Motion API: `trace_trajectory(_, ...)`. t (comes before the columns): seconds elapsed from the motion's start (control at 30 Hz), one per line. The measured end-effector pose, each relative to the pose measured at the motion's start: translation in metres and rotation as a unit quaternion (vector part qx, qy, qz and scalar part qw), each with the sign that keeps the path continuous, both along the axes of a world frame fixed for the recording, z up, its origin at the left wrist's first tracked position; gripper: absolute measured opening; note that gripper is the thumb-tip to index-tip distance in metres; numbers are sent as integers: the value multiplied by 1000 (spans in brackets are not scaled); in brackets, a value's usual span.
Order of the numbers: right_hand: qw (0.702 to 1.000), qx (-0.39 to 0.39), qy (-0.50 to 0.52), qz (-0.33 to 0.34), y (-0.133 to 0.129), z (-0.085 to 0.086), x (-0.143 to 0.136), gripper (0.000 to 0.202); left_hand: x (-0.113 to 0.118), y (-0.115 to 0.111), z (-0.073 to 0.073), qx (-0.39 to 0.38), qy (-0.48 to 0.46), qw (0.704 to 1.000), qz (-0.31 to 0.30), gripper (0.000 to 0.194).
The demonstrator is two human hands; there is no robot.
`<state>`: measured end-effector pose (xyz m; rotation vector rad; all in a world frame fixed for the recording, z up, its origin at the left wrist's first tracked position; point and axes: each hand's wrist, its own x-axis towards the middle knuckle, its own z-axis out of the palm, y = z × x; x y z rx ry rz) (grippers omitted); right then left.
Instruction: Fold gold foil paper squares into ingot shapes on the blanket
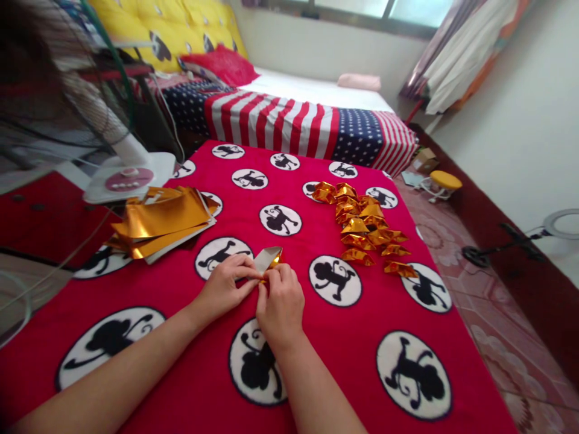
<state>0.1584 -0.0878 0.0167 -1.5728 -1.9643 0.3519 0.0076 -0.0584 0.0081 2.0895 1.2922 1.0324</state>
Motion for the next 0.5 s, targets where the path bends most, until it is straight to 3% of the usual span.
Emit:
trace_trajectory(0.17,996,30,69,51,7,-3,1,22,-6,1,-1,11,-41,999,33,34)
trace_trajectory(0.3,988,44,128,69,18,-10,7,31,-20,7,-1,39,-17,998,35,46)
trace_trajectory(0.5,982,31,167,77,23,-14,13,32,-37,12,3,82,36,995,-41,28)
